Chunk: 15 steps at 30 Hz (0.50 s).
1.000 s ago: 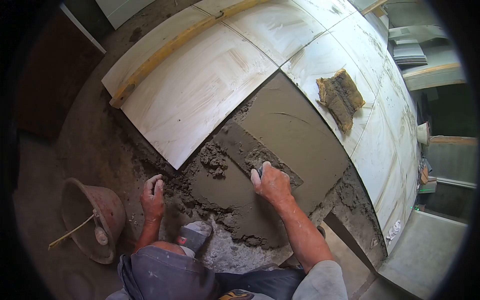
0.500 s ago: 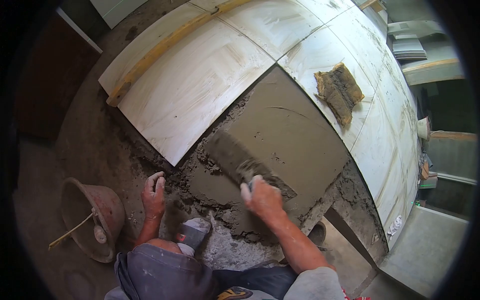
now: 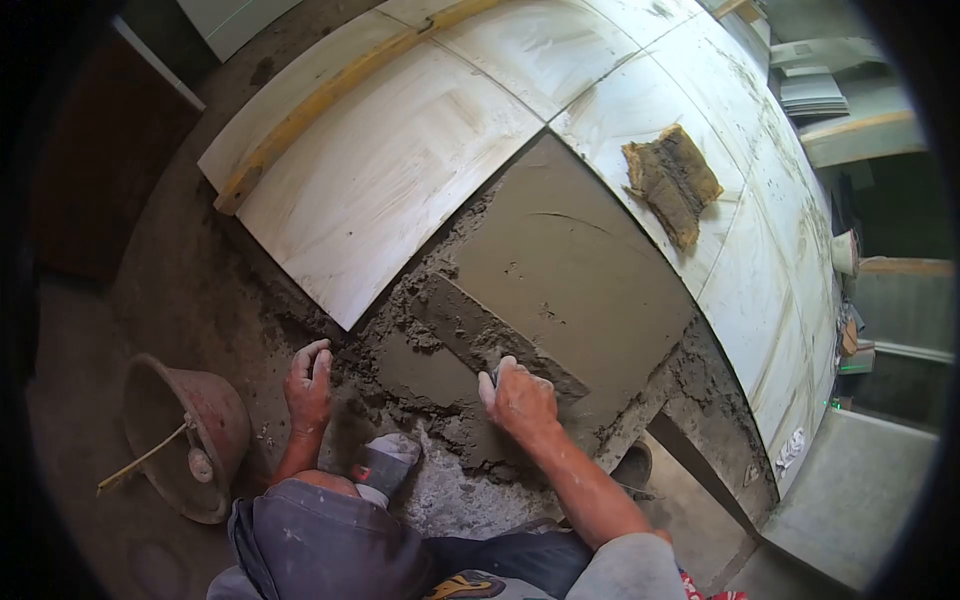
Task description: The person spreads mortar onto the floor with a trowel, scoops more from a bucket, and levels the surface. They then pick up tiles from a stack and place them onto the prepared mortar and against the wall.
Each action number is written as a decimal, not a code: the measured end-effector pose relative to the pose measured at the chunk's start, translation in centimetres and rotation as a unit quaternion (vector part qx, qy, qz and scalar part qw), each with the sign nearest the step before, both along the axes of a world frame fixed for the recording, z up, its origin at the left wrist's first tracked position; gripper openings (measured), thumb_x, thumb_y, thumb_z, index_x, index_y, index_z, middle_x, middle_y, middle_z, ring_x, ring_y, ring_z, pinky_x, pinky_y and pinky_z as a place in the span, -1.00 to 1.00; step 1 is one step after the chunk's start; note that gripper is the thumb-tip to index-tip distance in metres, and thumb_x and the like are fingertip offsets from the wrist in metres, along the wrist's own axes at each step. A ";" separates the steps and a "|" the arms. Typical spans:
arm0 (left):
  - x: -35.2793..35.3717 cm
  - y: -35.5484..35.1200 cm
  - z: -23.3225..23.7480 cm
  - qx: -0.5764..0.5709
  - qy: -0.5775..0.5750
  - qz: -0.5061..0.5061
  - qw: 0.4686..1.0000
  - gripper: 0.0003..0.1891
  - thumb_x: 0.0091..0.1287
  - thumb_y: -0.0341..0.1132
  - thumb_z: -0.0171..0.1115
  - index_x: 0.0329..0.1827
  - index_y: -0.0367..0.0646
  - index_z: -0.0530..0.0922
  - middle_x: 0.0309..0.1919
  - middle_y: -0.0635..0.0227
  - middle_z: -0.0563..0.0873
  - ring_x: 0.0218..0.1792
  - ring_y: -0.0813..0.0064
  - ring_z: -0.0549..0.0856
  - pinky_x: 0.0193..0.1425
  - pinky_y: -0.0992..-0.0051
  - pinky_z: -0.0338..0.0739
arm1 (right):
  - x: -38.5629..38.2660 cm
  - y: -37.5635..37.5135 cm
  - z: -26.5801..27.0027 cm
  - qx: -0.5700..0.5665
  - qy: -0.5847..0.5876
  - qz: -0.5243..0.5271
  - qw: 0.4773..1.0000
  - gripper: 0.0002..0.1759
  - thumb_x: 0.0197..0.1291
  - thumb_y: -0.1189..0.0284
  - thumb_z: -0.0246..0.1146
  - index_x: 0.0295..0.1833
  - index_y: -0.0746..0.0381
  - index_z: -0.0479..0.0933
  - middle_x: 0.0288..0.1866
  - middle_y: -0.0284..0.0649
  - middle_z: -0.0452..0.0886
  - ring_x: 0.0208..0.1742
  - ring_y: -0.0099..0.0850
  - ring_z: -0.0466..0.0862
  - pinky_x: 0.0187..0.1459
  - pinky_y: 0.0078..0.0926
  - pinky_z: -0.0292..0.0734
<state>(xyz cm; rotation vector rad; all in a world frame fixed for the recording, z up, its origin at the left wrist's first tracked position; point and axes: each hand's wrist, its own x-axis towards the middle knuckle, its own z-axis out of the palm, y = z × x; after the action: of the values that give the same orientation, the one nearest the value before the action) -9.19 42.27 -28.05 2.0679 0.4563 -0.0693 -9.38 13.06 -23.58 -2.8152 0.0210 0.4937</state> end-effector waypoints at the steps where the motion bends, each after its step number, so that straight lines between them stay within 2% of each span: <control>1: 0.4 -0.1 0.0 0.010 -0.018 -0.007 1.000 -0.74 0.37 -0.27 0.14 -0.02 -0.23 0.61 -0.16 0.14 0.67 -0.14 0.22 0.65 0.01 0.32 0.51 | -0.5 -0.5 -0.1 -0.002 -0.006 -0.006 1.000 -0.59 0.26 0.12 0.18 -0.31 0.28 0.37 -0.49 0.04 0.61 -0.47 0.02 0.66 -0.39 -0.05 0.56; 3: 1.1 -0.2 0.0 0.014 -0.037 -0.006 0.999 -0.74 0.37 -0.27 0.14 -0.02 -0.22 0.61 -0.16 0.13 0.67 -0.13 0.20 0.65 0.02 0.32 0.51 | 0.1 -0.8 0.1 -0.004 -0.034 0.023 0.999 -0.60 0.26 0.13 0.19 -0.32 0.29 0.38 -0.51 0.02 0.61 -0.49 -0.02 0.67 -0.43 -0.09 0.56; 4: 0.5 0.0 0.1 0.020 -0.037 -0.018 0.999 -0.75 0.37 -0.27 0.13 -0.02 -0.22 0.61 -0.16 0.13 0.67 -0.12 0.19 0.65 0.02 0.31 0.50 | 0.2 -0.4 0.6 0.020 -0.039 -0.042 0.998 -0.59 0.26 0.13 0.19 -0.32 0.30 0.38 -0.51 0.02 0.60 -0.49 -0.02 0.67 -0.42 -0.08 0.57; 5: 0.4 0.1 0.1 0.021 -0.033 -0.017 0.999 -0.75 0.37 -0.27 0.13 -0.02 -0.22 0.61 -0.16 0.13 0.67 -0.12 0.19 0.65 0.02 0.31 0.50 | 0.2 -0.2 0.2 0.021 -0.036 -0.041 0.998 -0.59 0.26 0.13 0.19 -0.32 0.30 0.38 -0.51 0.02 0.60 -0.49 -0.02 0.67 -0.42 -0.08 0.57; 7: 0.4 -0.1 0.3 0.010 -0.004 -0.005 1.000 -0.75 0.37 -0.27 0.13 -0.02 -0.22 0.61 -0.15 0.12 0.67 -0.12 0.18 0.65 0.03 0.32 0.50 | -0.3 -0.2 -0.6 -0.011 -0.004 0.009 1.000 -0.59 0.26 0.13 0.19 -0.32 0.29 0.38 -0.50 0.03 0.60 -0.47 0.00 0.66 -0.39 -0.05 0.57; 8: 0.6 -0.2 0.3 0.007 -0.011 -0.012 1.000 -0.75 0.37 -0.27 0.13 -0.02 -0.22 0.61 -0.15 0.12 0.67 -0.12 0.18 0.65 0.03 0.32 0.50 | -0.6 -0.9 -1.6 0.025 0.017 -0.011 0.999 -0.59 0.26 0.13 0.19 -0.32 0.30 0.38 -0.49 0.05 0.60 -0.45 0.02 0.66 -0.36 -0.02 0.56; 11: -0.1 0.2 -0.1 0.030 0.000 -0.019 0.999 -0.75 0.37 -0.26 0.13 -0.03 -0.21 0.61 -0.14 0.13 0.67 -0.11 0.18 0.65 0.04 0.31 0.50 | 0.1 -0.7 -0.1 0.000 -0.031 0.015 0.999 -0.59 0.25 0.14 0.19 -0.31 0.31 0.38 -0.47 0.07 0.61 -0.43 0.04 0.66 -0.34 -0.02 0.56; 12: 0.1 0.2 0.1 0.019 0.003 -0.006 1.000 -0.75 0.37 -0.26 0.13 -0.03 -0.21 0.61 -0.14 0.14 0.67 -0.11 0.18 0.64 0.04 0.31 0.50 | 0.5 -0.4 0.5 0.035 -0.021 -0.052 0.998 -0.59 0.25 0.14 0.19 -0.31 0.31 0.38 -0.47 0.08 0.61 -0.43 0.05 0.65 -0.34 -0.03 0.56; 15: 0.2 0.1 -0.6 0.008 -0.001 0.001 1.000 -0.75 0.38 -0.26 0.13 -0.03 -0.20 0.61 -0.13 0.15 0.67 -0.10 0.20 0.64 0.05 0.31 0.50 | 0.6 0.0 1.5 0.073 -0.036 -0.089 0.993 -0.60 0.20 0.16 0.24 -0.31 0.30 0.38 -0.51 0.11 0.58 -0.40 0.10 0.63 -0.32 -0.01 0.53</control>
<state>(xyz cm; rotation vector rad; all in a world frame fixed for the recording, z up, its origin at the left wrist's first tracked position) -8.96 42.34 -28.63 2.0831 0.4588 -0.0627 -8.74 13.09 -22.05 -2.6544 0.2115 0.3375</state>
